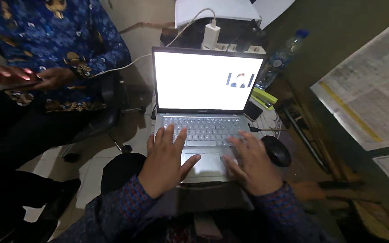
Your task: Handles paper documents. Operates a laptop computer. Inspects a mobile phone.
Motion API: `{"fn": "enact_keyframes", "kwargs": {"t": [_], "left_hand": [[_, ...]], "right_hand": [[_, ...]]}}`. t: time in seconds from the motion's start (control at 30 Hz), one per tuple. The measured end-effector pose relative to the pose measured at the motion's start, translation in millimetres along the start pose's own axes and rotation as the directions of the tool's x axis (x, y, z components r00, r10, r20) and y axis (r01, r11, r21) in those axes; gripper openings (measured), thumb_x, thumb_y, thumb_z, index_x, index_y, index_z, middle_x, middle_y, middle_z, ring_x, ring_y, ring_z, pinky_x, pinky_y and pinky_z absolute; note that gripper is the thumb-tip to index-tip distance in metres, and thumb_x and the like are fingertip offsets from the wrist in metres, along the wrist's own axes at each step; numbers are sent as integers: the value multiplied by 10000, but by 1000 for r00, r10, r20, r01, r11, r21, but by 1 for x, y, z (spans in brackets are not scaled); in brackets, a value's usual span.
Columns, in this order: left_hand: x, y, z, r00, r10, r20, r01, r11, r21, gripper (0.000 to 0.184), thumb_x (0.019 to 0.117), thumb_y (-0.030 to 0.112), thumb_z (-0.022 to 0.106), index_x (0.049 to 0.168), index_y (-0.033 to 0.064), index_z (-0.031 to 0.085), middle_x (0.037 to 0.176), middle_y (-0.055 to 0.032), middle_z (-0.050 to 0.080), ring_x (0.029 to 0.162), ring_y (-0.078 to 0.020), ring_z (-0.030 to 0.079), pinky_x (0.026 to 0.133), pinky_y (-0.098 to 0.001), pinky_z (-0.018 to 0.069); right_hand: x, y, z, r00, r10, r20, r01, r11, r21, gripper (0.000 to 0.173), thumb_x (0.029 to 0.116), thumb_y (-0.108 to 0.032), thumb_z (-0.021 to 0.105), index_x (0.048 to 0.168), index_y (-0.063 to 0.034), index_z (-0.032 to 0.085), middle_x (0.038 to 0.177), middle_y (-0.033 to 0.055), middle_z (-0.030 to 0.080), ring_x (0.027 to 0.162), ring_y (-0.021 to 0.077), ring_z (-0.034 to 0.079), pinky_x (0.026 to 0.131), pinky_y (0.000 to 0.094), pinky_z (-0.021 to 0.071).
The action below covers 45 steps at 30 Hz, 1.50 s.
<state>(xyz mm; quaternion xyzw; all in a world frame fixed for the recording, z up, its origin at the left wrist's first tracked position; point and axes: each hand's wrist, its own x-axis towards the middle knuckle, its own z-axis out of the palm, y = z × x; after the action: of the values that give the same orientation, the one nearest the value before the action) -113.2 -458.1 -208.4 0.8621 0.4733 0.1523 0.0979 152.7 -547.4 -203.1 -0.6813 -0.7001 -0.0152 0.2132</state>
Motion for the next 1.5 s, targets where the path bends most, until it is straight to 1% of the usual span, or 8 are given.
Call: {"fn": "enact_keyframes", "kwargs": {"t": [0.1,0.3,0.53,0.7,1.1,1.23,1.37,1.5], "left_hand": [[8,1,1,999,-30,25,30,1000,2,933,885,873,289,1567,254,433,1598,-203,395,1473,-465,345,1130,-743,268],[3,-1,4,999,-40,-7,40,999,-6,912,894,857,302,1521,225,494,1569,-201,433,1461,-441,376,1131,-710,304],[3,-1,5,1000,-28,-1,28,999,32,910,891,865,275,1492,231,529,1568,-197,437,1458,-454,373,1112,-710,326],[3,-1,5,1000,-26,3,26,999,39,913,885,875,258,1483,246,541,1572,-191,437,1467,-452,364,1129,-704,314],[2,-3,9,999,-2,-50,5,999,49,870,894,858,295,1421,234,593,1541,-180,476,1446,-445,397,1113,-697,342],[2,-3,9,997,-13,-71,14,1000,25,870,898,844,325,1393,189,613,1527,-192,488,1437,-442,414,1120,-688,346],[1,-3,9,993,-31,-111,32,999,6,890,897,836,335,1357,134,631,1498,-210,507,1412,-419,457,1110,-653,388],[0,-3,11,991,-34,-129,32,999,-15,887,900,828,348,1344,116,635,1493,-219,510,1410,-420,461,1117,-649,385]], "right_hand": [[19,-8,12,998,8,55,-7,1000,-7,618,966,-669,461,1330,-222,684,1469,198,549,1318,397,545,1053,568,477],[36,-11,23,999,-9,45,9,1000,13,625,986,-660,435,1314,-195,692,1474,199,543,1327,397,534,1078,567,456],[34,-8,31,1000,5,6,-5,1000,24,585,990,-622,459,1286,-181,706,1441,169,578,1327,366,539,1091,538,453],[34,-7,30,999,18,42,-18,1000,12,568,987,-610,467,1307,-197,692,1436,148,585,1352,352,518,1109,524,441],[33,-4,32,999,0,36,-1,1000,30,523,985,-600,474,1276,-236,712,1431,135,589,1370,340,504,1116,515,437],[32,-3,34,1000,-16,10,16,999,42,517,986,-595,483,1262,-228,719,1425,141,592,1358,336,516,1116,518,437],[32,-4,33,1000,-13,11,13,1000,21,522,979,-602,482,1264,-234,718,1426,133,593,1353,333,517,1107,508,444],[33,-7,31,1000,-13,17,13,1000,5,524,976,-607,485,1262,-235,720,1426,148,590,1345,353,520,1096,518,452]]}}
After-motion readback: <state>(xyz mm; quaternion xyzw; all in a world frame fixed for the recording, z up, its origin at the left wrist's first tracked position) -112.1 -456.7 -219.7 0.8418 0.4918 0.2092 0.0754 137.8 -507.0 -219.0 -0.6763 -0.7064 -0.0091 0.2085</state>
